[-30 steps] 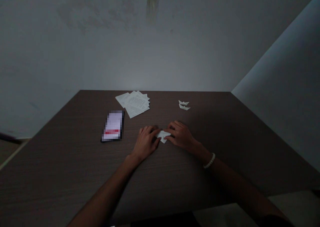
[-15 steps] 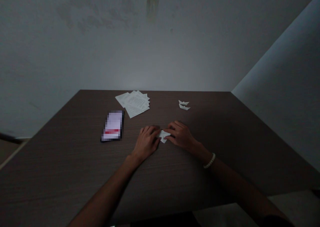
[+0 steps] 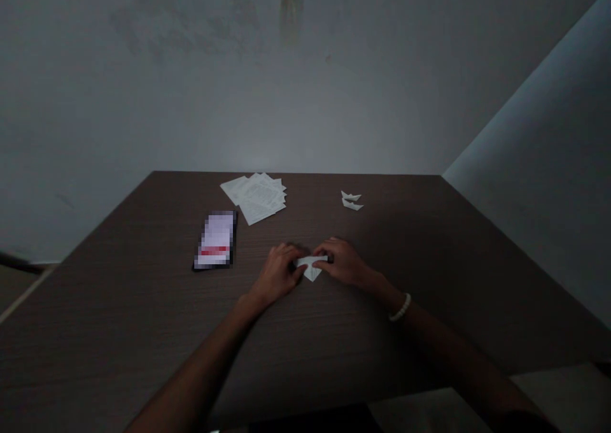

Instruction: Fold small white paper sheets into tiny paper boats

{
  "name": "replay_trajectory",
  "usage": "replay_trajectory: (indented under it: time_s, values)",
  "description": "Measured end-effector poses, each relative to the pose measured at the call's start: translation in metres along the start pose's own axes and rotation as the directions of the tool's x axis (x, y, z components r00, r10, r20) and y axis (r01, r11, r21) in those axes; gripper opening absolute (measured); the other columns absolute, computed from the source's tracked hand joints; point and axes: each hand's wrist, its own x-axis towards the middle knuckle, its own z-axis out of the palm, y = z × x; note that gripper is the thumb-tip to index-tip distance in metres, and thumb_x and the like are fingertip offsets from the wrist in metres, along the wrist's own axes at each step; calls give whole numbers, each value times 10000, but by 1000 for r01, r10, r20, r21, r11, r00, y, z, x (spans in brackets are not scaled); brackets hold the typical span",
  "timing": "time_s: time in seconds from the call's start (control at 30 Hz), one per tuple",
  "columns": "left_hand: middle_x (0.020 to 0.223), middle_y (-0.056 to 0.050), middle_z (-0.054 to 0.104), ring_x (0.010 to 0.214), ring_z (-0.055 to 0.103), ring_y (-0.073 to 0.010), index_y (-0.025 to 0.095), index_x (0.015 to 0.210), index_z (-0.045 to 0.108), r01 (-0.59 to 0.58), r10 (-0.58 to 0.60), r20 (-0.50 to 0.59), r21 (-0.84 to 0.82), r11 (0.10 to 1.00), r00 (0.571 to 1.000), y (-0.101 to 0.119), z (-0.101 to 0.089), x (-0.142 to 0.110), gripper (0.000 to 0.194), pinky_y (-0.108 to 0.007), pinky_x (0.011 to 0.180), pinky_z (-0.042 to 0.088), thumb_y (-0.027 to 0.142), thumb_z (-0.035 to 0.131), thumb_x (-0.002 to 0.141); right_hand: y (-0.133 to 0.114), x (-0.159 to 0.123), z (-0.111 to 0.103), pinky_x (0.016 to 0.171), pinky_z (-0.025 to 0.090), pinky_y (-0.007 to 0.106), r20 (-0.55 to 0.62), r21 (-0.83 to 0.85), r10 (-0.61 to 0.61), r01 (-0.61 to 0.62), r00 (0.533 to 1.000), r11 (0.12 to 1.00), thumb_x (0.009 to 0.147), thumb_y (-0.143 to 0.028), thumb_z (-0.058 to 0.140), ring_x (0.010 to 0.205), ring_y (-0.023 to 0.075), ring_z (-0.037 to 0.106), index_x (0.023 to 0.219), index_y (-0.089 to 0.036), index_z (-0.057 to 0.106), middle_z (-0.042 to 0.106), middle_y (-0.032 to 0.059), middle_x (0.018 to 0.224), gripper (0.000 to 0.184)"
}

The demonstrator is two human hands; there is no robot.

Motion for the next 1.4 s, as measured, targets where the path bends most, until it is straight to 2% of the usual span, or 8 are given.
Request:
replay_trajectory:
  time_s: [0.07,0.13,0.27,0.5,0.7,0.8,0.93,1.4]
  values:
    - [964,-43,682,954,573,-234,214,986,672,0,0,17,-14,1000,1000,1,-1,1,151,-376,832,406,237,629,843,2,-1,-1,675,402,254,15,45,80,-80,997,996,775,-228,760,689,129,564,931,-187,691,677,2,788,175]
    - [960,-34,687,946,572,-232,220,973,683,4,-3,30,-14,1000,1000,3,-3,2,142,-377,826,404,229,636,839,4,-2,-2,634,385,237,22,53,110,-111,994,992,771,-226,761,644,115,550,914,-186,701,666,-7,745,160]
    - [927,-38,692,904,569,-235,210,910,694,28,-29,23,13,1000,999,2,-3,2,96,-384,801,402,247,654,830,4,-5,-6,628,373,237,28,-26,43,-42,999,999,786,-242,750,658,119,549,824,-175,703,653,6,729,90]
    - [905,-48,692,893,566,-236,205,892,704,41,-42,9,29,999,999,1,-1,2,99,-391,794,402,259,652,829,-2,-5,1,745,417,280,21,-102,-27,29,999,994,755,-351,786,791,159,605,908,-180,696,685,30,847,246]
    - [922,-43,680,913,556,-237,223,913,706,-2,2,3,24,1000,1000,2,-3,0,96,-384,794,397,244,637,850,-7,-4,0,754,416,282,26,-116,-52,55,998,992,768,-326,781,803,163,612,889,-182,700,694,26,855,206]
    - [922,-43,673,924,555,-232,227,915,711,-41,40,1,26,999,999,1,-3,-1,103,-378,795,399,251,622,869,-6,-5,0,775,411,287,16,-129,-82,83,997,988,811,-308,744,803,158,607,863,-187,702,694,24,853,138]
    - [921,-53,678,935,557,-234,223,881,724,-35,34,11,54,998,999,0,-2,-1,121,-384,798,405,239,604,878,-4,-7,1,790,409,295,9,-174,-119,119,993,978,863,-277,684,816,161,601,840,-193,706,693,33,846,90]
    - [856,-46,672,892,558,-234,221,887,737,-4,4,-18,40,999,1000,2,3,5,134,-367,781,411,312,639,870,-10,-2,5,743,442,274,15,-155,-28,30,999,987,841,-235,664,808,168,617,891,-179,707,682,38,855,87]
